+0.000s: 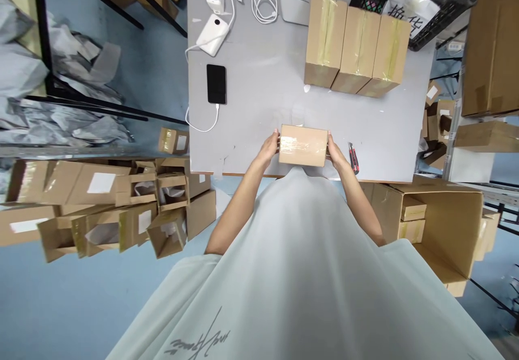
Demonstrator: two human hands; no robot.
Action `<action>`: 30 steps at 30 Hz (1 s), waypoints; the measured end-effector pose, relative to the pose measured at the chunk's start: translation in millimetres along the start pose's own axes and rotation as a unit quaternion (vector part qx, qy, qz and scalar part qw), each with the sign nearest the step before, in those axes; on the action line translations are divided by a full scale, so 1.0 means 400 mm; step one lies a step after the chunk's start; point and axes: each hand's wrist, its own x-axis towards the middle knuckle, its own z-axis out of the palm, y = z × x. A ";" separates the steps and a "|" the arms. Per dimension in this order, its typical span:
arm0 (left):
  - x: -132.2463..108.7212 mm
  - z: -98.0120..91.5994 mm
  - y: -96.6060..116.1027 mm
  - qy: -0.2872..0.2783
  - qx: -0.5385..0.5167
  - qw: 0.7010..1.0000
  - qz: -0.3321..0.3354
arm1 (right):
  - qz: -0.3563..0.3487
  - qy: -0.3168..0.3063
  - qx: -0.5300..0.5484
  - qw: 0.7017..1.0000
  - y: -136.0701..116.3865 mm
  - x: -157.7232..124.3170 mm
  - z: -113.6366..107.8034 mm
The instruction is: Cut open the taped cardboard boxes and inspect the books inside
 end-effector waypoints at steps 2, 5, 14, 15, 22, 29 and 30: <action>0.004 0.006 0.015 -0.010 0.014 1.000 0.001 | -0.005 -0.006 0.012 1.000 0.002 0.000 0.007; -0.012 0.007 0.031 0.003 0.018 1.000 0.006 | -0.026 -0.018 0.027 0.999 0.003 -0.017 0.011; -0.079 0.022 0.017 0.014 -0.095 0.995 0.003 | -0.109 0.016 0.059 0.992 0.042 -0.032 0.000; -0.077 0.026 0.009 0.019 -0.106 0.994 0.001 | -0.112 0.021 0.063 0.991 0.055 -0.025 -0.002; -0.050 0.030 -0.060 0.026 -0.109 0.993 -0.021 | -0.073 0.035 0.072 0.994 0.139 0.011 0.000; -0.037 0.006 -0.100 0.016 -0.079 0.995 -0.051 | -0.058 0.028 0.038 0.997 0.152 0.010 0.000; -0.028 0.002 -0.101 0.018 -0.073 0.996 -0.056 | -0.056 0.031 0.033 0.997 0.146 0.014 -0.001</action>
